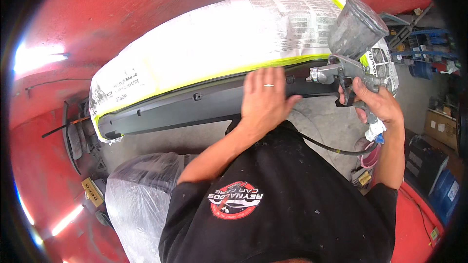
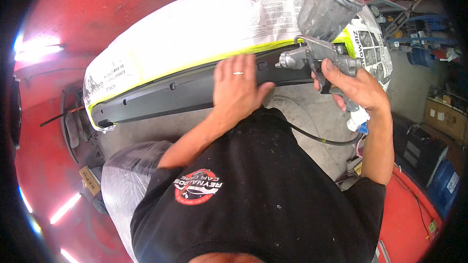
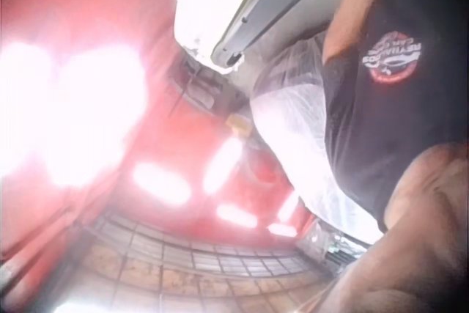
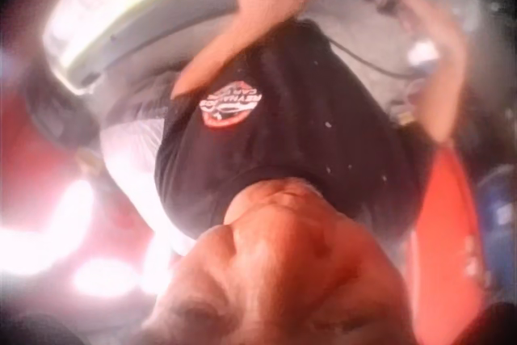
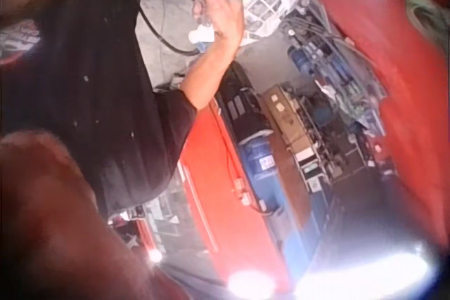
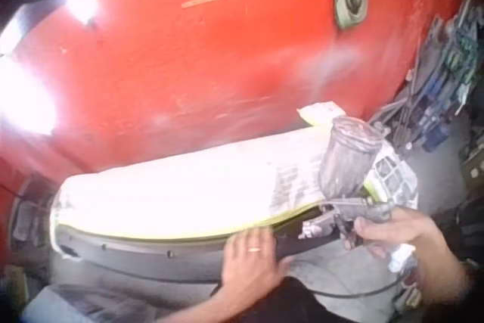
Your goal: The person uses a spray gun to apply paint to a car bumper which is masked with newspaper and tape.
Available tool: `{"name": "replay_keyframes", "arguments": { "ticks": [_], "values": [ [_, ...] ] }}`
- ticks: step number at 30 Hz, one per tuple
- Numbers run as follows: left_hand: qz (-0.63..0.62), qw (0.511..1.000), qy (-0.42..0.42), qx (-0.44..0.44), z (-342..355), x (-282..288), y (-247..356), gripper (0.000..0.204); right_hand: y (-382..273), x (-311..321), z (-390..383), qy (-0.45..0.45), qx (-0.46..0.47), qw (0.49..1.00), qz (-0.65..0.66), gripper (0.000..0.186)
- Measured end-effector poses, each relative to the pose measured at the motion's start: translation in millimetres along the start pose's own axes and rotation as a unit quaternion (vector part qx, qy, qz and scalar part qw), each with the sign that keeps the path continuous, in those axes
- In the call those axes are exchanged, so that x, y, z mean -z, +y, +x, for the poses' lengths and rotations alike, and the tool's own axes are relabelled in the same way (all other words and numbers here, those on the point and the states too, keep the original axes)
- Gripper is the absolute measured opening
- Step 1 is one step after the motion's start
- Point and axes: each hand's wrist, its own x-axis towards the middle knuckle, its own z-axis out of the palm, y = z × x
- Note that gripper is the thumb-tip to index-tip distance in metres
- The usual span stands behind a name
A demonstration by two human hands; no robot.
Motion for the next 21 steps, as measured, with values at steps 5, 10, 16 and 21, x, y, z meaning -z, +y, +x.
{"name": "replay_keyframes", "arguments": {
  "ticks": [5,10,16,21],
  "values": [
    [0.01,0.988,-0.049,-0.149,51.8,-24.4,47.3,0.081,10.9,-0.3,-15.2,0.035,-0.009,0.999,0.029,0.057],
    [0.015,0.976,-0.138,-0.166,75.1,-38.1,63.6,0.075,10.2,-4.5,-14.5,0.106,-0.015,0.991,0.081,0.056],
    [-0.064,0.994,-0.006,-0.09,31.6,-23.4,7.0,0.07,10.3,-5.2,2.3,0.143,-0.06,0.986,0.068,0.059],
    [-0.022,0.999,0.0,-0.024,-37.2,46.3,-92.4,0.05,8.9,-2.9,4.0,0.08,-0.044,0.996,0.026,0.061]
  ]
}}
